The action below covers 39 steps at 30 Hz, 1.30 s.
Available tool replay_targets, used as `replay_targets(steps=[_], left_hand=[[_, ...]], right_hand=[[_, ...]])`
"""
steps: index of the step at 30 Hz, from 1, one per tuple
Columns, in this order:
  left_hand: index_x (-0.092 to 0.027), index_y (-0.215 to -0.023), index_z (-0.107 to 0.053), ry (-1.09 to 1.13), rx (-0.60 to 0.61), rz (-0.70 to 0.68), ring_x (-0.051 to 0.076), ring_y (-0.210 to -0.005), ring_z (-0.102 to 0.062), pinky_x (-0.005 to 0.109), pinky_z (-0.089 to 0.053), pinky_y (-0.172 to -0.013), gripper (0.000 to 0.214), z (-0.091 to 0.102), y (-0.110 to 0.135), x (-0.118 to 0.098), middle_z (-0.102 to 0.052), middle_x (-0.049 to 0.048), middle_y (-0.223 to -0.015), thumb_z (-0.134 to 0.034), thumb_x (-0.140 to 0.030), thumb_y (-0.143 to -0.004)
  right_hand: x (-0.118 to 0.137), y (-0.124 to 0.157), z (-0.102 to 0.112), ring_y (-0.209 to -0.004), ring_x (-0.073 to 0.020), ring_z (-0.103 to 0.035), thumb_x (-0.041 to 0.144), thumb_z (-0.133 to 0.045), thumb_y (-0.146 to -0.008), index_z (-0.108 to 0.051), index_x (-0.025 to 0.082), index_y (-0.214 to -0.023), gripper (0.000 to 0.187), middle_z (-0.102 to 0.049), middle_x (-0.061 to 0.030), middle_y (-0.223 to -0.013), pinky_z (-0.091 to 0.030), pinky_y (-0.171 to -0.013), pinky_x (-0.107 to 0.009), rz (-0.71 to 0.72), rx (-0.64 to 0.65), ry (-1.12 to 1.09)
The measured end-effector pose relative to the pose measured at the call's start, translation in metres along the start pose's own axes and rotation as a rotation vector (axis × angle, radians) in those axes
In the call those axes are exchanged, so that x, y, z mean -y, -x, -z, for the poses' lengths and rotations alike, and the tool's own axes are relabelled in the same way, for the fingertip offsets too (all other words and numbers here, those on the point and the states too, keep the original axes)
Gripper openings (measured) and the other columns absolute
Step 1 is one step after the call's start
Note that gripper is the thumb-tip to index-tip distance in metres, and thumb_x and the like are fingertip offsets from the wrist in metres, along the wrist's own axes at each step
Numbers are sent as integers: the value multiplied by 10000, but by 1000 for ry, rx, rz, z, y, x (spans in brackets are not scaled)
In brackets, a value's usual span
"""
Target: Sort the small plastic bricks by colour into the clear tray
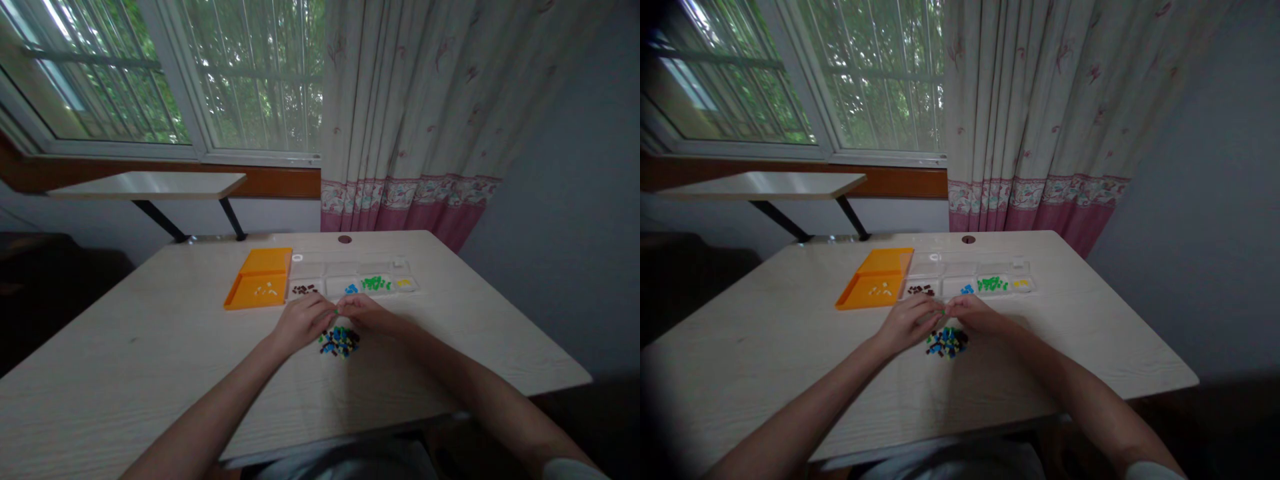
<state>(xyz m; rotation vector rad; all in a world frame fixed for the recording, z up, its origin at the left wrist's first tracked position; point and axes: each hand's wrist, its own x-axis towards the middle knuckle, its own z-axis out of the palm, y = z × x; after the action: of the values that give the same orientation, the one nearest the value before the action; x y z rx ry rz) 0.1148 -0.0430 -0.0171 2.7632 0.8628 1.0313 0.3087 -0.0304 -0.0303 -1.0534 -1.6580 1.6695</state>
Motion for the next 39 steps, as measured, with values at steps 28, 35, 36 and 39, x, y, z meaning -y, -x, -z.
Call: replay_targets(steps=[28,35,36,39], left_hand=[[-134,-656,-604,295,610,248,68,-517,-445,169,-303,-485,193,20,-1,13,-536,-23,-593,-599,-315,-721],[-139,-654,-598,281,636,237,66,-530,-432,168,-301,-501,131,18,-2,11,-533,-26,-602,-595,-262,-695],[-139,-652,-595,281,636,239,66,-530,-433,167,-302,-501,116,18,-2,11,-530,-27,-601,-589,-248,-692],[-136,-651,-589,300,626,254,65,-525,-433,165,-305,-498,82,20,-2,11,-518,-30,-595,-566,-209,-683]], right_hand=[[25,22,16,-396,-62,-481,266,-531,-801,-651,183,-729,163,-601,31,-497,-371,-483,-177,984,-831,1101],[25,23,22,-416,-74,-506,288,-515,-808,-665,189,-741,191,-609,22,-501,-385,-503,-184,920,-779,1131],[25,24,27,-446,-77,-528,294,-511,-811,-668,193,-764,192,-635,14,-549,-395,-527,-184,884,-741,1140],[29,27,49,-567,-95,-591,293,-498,-820,-664,203,-860,193,-688,-6,-726,-408,-584,-190,694,-618,1196]])
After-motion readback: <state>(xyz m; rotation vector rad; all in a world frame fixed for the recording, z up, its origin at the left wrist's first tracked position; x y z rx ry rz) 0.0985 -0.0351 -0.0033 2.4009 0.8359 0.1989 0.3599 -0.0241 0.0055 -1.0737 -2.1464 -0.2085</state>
